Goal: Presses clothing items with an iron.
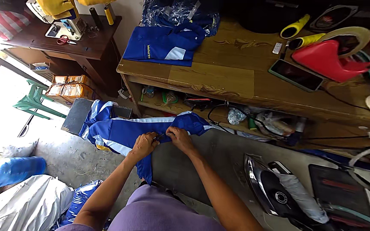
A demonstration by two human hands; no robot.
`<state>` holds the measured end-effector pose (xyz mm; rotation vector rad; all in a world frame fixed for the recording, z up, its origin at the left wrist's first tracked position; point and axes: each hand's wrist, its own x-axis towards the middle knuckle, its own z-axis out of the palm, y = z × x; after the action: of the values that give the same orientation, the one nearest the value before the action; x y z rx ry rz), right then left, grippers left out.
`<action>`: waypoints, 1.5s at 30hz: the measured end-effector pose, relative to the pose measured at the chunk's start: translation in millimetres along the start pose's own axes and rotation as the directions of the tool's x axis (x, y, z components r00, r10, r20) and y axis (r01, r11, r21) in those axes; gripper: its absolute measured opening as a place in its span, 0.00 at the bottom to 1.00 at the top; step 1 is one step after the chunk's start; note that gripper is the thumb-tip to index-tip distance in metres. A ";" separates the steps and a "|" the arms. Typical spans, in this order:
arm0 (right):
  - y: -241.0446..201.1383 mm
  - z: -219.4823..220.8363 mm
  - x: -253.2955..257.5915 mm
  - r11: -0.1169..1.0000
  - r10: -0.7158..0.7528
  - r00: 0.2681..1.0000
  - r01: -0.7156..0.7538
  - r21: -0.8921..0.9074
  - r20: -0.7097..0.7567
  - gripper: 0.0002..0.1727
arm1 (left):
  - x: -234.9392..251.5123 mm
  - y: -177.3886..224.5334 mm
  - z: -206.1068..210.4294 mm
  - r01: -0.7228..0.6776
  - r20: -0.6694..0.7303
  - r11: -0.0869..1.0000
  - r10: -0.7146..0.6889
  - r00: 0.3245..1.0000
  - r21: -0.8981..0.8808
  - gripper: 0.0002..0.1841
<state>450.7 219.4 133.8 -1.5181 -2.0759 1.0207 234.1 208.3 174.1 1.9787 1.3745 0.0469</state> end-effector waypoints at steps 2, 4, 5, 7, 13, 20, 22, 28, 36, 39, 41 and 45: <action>-2.0 -0.8 0.4 1.000 0.006 1.000 -0.006 -0.014 0.008 0.16 | 1.2 6.4 -0.2 0.013 0.031 0.998 -0.015 0.999 0.065 0.20; -4.1 -1.4 0.7 1.000 0.005 1.000 -0.004 -0.030 0.010 0.16 | 2.8 11.0 -0.3 0.026 0.050 0.993 -0.032 0.998 0.116 0.20; -4.8 -1.6 0.8 0.999 0.004 1.000 -0.003 -0.038 0.017 0.17 | 3.3 12.9 -0.1 0.033 0.056 0.990 -0.041 0.998 0.135 0.19; -4.2 -1.0 1.1 0.998 -0.004 1.000 0.005 -0.055 0.019 0.17 | 5.1 15.2 0.9 0.040 0.057 0.987 -0.050 0.997 0.156 0.19; 0.3 4.4 2.1 0.998 -0.042 0.999 0.040 -0.055 -0.027 0.18 | 8.1 16.0 3.1 0.045 0.040 0.986 -0.052 0.998 0.159 0.18; 3.2 -1.7 1.7 0.984 0.085 0.996 -0.081 0.156 -0.021 0.18 | 9.6 -2.2 0.7 0.077 -0.082 0.982 -0.092 0.992 -0.174 0.20; 9.4 -2.9 -0.5 0.971 0.066 0.998 -0.061 0.230 -0.011 0.17 | 10.1 -7.8 -1.7 0.094 -0.068 0.941 -0.122 0.990 -0.324 0.21; 5.5 2.4 -9.0 0.990 -0.080 0.993 0.089 0.106 -0.087 0.15 | 15.4 -12.6 -6.8 0.138 0.004 0.867 -0.155 0.988 -0.479 0.19; -10.8 37.1 -4.3 0.987 -0.162 0.977 0.160 -0.025 -0.135 0.14 | 13.0 -23.1 -10.8 0.101 -0.007 0.719 -0.146 0.989 -0.687 0.16; -12.8 38.5 0.0 0.991 -0.130 0.986 0.125 -0.046 -0.102 0.17 | 11.5 -27.5 -9.7 0.064 -0.037 0.672 -0.134 0.990 -0.738 0.16; -15.7 39.9 2.6 0.992 -0.109 0.990 0.103 -0.066 -0.087 0.17 | 11.2 -28.2 -8.5 0.048 -0.050 0.664 -0.127 0.991 -0.746 0.16; -17.8 42.2 6.9 0.995 -0.072 0.988 0.062 -0.075 -0.136 0.13 | 11.2 -28.2 -6.9 0.046 -0.052 0.650 -0.130 0.990 -0.759 0.15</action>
<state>408.5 208.9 117.9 -1.4970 -2.0697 0.8022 213.4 226.2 159.2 1.1971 1.2217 0.5972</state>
